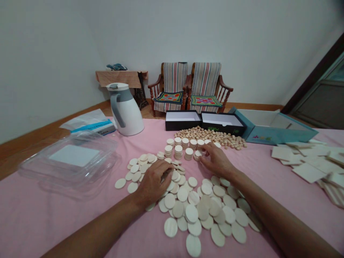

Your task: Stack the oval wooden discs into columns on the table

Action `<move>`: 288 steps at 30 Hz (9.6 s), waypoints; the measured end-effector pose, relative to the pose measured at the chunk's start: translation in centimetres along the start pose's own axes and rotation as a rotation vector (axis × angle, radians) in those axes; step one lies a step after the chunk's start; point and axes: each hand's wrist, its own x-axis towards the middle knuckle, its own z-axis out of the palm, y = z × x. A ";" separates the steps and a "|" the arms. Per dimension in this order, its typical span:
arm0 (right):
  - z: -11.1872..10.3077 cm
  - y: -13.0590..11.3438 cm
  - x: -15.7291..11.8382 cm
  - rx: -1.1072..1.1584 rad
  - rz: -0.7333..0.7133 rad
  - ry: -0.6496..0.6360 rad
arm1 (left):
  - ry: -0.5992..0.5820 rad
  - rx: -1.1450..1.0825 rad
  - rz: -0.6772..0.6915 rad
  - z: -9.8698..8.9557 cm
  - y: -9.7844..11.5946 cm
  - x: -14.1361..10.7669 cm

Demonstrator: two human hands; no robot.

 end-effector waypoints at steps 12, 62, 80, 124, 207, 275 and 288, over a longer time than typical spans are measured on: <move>-1.1 0.2 -0.1 -0.137 0.113 -0.170 | -0.001 0.007 0.011 0.0 -0.1 0.0; -2.1 -5.1 -2.1 0.094 -0.124 -0.574 | -0.015 -0.002 -0.002 0.1 -0.1 0.0; -1.7 -1.4 0.1 0.215 -0.069 0.010 | -0.006 -0.007 0.008 0.2 -0.3 -0.1; -1.9 -4.5 -1.8 0.223 -0.233 -0.459 | -0.015 -0.002 0.009 0.1 -0.2 -0.1; 1.8 -1.2 0.0 -0.059 -0.001 0.054 | 0.006 -0.016 0.010 0.1 -0.1 -0.1; -1.0 -1.1 0.4 0.008 -0.010 0.134 | 0.019 -0.023 0.005 0.1 -0.2 -0.2; 0.3 -5.2 -1.4 0.197 -0.250 -0.327 | 0.004 -0.018 -0.010 0.0 0.1 -0.2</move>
